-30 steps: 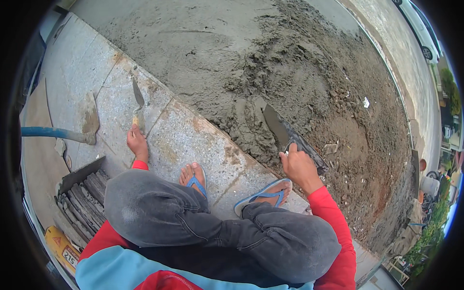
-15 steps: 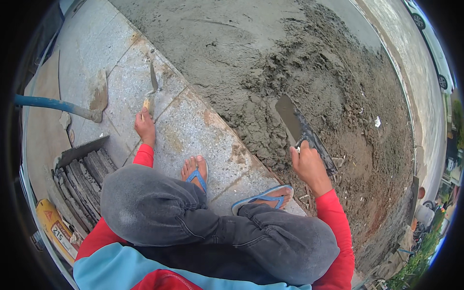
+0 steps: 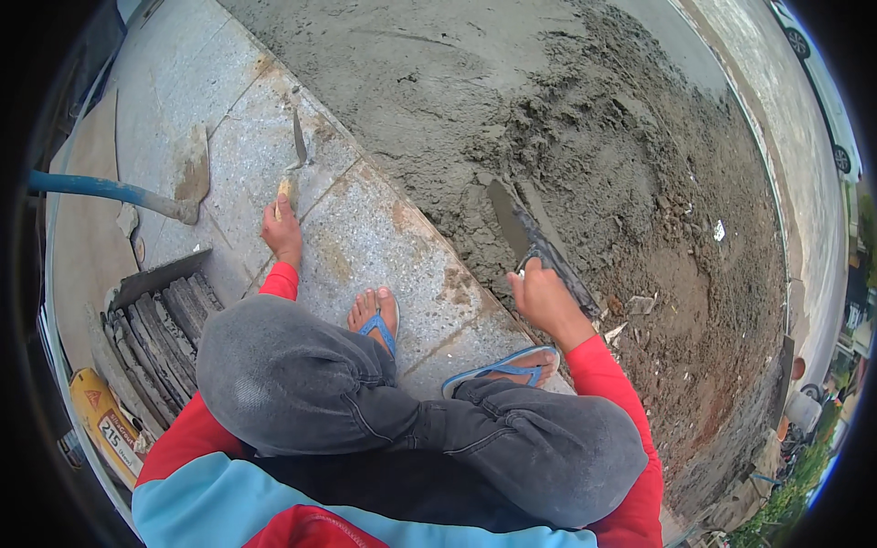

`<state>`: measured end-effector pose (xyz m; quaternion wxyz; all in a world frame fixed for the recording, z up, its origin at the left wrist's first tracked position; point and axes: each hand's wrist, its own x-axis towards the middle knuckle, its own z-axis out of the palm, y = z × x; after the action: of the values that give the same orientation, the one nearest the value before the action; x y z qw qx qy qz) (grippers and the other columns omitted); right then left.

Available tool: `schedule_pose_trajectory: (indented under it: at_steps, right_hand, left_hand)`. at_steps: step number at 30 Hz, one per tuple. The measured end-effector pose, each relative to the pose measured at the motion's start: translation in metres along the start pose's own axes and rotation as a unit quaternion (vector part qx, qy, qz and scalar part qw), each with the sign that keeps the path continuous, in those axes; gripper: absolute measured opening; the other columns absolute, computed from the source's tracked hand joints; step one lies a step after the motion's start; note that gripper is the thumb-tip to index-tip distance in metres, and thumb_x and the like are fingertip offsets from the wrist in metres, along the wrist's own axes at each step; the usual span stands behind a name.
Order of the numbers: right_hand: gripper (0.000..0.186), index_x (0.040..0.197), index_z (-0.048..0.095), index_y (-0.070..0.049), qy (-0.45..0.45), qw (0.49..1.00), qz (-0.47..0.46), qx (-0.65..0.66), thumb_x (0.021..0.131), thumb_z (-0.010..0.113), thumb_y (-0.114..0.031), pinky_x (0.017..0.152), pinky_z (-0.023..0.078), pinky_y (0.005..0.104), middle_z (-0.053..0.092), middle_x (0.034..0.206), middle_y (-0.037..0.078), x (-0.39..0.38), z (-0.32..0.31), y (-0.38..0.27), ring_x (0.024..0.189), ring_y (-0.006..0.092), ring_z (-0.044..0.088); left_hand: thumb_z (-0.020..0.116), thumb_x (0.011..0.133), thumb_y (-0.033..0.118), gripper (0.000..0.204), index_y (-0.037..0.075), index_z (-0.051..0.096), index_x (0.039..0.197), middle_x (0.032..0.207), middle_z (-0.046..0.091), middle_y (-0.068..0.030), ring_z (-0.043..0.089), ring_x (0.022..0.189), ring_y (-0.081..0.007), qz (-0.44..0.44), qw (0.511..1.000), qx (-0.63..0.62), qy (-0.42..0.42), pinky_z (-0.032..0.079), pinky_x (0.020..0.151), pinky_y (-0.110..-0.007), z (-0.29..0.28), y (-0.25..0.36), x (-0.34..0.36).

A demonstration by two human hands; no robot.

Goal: The person scoops wet cement into a bucket using a shovel, pours it onto a dirt surface, and then uses a trowel and a leveling tool to smooth and flatten the cement mixture.

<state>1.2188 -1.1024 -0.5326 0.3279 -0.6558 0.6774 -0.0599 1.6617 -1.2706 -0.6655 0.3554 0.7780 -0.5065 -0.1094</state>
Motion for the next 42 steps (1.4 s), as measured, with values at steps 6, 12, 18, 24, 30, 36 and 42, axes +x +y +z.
schedule_pose_trajectory:
  at_steps: [6,12,18,24,30,36,42]
  right_hand:
    - [0.033,0.089,0.050,0.008,-0.048,0.989,0.025,-0.134,0.091,0.053,-0.025,0.061,0.049,0.0515,0.061,0.069,0.028,0.029,-0.049,-0.034,0.068,0.0467,0.061]
    - [0.033,0.086,0.042,0.005,-0.047,0.998,-0.023,0.039,0.092,0.053,-0.026,0.055,0.046,0.0524,0.057,0.060,0.027,-0.027,-0.035,-0.040,0.061,0.0481,0.057]
    - [0.033,0.086,0.043,0.003,-0.051,0.993,0.028,-0.100,0.092,0.051,-0.028,0.051,0.048,0.0510,0.059,0.059,0.025,-0.028,0.030,-0.018,0.057,0.0447,0.060]
    - [0.032,0.086,0.042,0.003,-0.014,0.997,0.016,-0.069,0.092,0.052,-0.027,0.050,0.047,0.0516,0.058,0.058,0.025,-0.025,0.009,-0.006,0.056,0.0445,0.059]
    - [0.036,0.089,0.043,0.006,-0.086,0.994,0.058,-0.039,0.093,0.051,-0.029,0.055,0.048,0.0526,0.058,0.061,0.027,-0.061,0.033,0.008,0.061,0.0473,0.060]
    - [0.039,0.089,0.045,0.006,-0.085,0.991,0.062,-0.083,0.092,0.049,-0.032,0.057,0.050,0.0517,0.060,0.063,0.028,-0.043,0.004,-0.006,0.064,0.0464,0.061]
    - [0.040,0.088,0.046,0.007,-0.118,0.990,0.081,-0.010,0.092,0.049,-0.032,0.059,0.048,0.0537,0.060,0.065,0.029,-0.076,0.006,-0.011,0.064,0.0479,0.060]
  left_hand:
    - [0.052,0.090,0.050,0.050,0.002,0.063,0.095,0.082,0.066,-0.0204,0.064,0.077,-0.0376,0.004,1.000,-0.014,-0.020,0.048,0.068,-0.044,0.001,-0.008,-0.001]
    - [0.053,0.090,0.049,0.048,0.002,0.063,0.096,0.081,0.066,-0.0195,0.064,0.075,-0.0377,0.019,1.000,0.001,-0.005,0.048,0.067,-0.044,-0.011,-0.009,0.002]
    - [0.052,0.091,0.050,0.049,0.002,0.063,0.097,0.074,0.066,-0.0126,0.064,0.069,-0.0256,0.031,0.999,-0.008,-0.013,0.048,0.065,-0.038,-0.002,-0.005,-0.001]
    - [0.052,0.091,0.049,0.049,0.002,0.063,0.097,0.074,0.066,-0.0124,0.063,0.069,-0.0256,0.029,0.999,-0.008,-0.015,0.048,0.065,-0.038,-0.002,-0.012,0.000]
    - [0.053,0.090,0.047,0.046,0.003,0.063,0.097,0.082,0.066,-0.0195,0.064,0.077,-0.0365,0.027,0.999,-0.004,-0.017,0.048,0.068,-0.042,-0.005,0.002,-0.001]
    - [0.053,0.092,0.046,0.046,0.001,0.063,0.100,0.079,0.067,-0.0132,0.064,0.072,-0.0243,0.020,0.999,-0.006,-0.030,0.049,0.067,-0.036,-0.001,-0.014,-0.002]
    - [0.052,0.091,0.049,0.050,0.001,0.062,0.100,0.084,0.066,-0.0214,0.064,0.078,-0.0377,0.038,0.999,0.013,0.005,0.048,0.069,-0.043,-0.011,-0.012,0.002]
